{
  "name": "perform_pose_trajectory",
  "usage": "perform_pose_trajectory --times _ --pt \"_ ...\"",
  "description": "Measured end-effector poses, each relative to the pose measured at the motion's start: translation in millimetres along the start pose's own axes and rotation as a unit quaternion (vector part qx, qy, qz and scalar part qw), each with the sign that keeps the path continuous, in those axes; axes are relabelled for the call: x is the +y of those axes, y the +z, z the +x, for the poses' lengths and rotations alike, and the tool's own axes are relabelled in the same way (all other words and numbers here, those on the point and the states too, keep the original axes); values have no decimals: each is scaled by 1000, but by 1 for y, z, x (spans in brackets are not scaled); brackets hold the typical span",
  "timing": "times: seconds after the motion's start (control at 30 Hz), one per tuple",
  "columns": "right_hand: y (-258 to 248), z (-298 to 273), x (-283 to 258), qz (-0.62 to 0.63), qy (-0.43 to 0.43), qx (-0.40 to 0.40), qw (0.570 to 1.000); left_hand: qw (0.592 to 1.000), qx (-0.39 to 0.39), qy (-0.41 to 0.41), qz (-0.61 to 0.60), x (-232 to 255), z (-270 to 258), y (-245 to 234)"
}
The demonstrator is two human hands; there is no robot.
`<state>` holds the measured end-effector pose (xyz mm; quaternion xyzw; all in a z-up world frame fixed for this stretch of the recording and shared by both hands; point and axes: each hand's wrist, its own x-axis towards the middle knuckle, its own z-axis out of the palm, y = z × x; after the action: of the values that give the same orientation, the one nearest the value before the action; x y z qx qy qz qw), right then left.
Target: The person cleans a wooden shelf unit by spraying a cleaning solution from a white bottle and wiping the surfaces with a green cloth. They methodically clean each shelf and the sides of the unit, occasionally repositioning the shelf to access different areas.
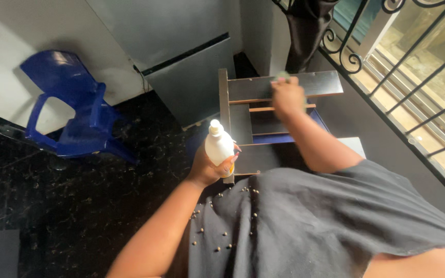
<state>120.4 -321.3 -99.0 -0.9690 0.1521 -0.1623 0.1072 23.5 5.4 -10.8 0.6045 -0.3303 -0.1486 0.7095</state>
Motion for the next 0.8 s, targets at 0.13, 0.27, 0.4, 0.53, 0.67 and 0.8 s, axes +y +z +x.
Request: perform_pose_trajectory --times 0.13,0.27,0.4,0.53,0.67,0.8 --pt "-5 -13 -21 -118 -186 6 975 1000 4 -8 9 -1 0 0" --pt "-14 -24 21 -117 -219 13 969 1000 -9 -9 9 2 2 -2" --pt "-36 -27 85 -114 -117 -10 987 1000 -7 -18 11 1 3 -1" --pt "-48 -1 108 -149 22 -65 986 999 1 -25 29 2 0 0" --pt "-38 26 78 -190 101 -110 970 998 5 -8 63 0 2 -1" --pt "-20 19 -7 -51 50 -88 994 998 13 2 60 -4 3 -2"
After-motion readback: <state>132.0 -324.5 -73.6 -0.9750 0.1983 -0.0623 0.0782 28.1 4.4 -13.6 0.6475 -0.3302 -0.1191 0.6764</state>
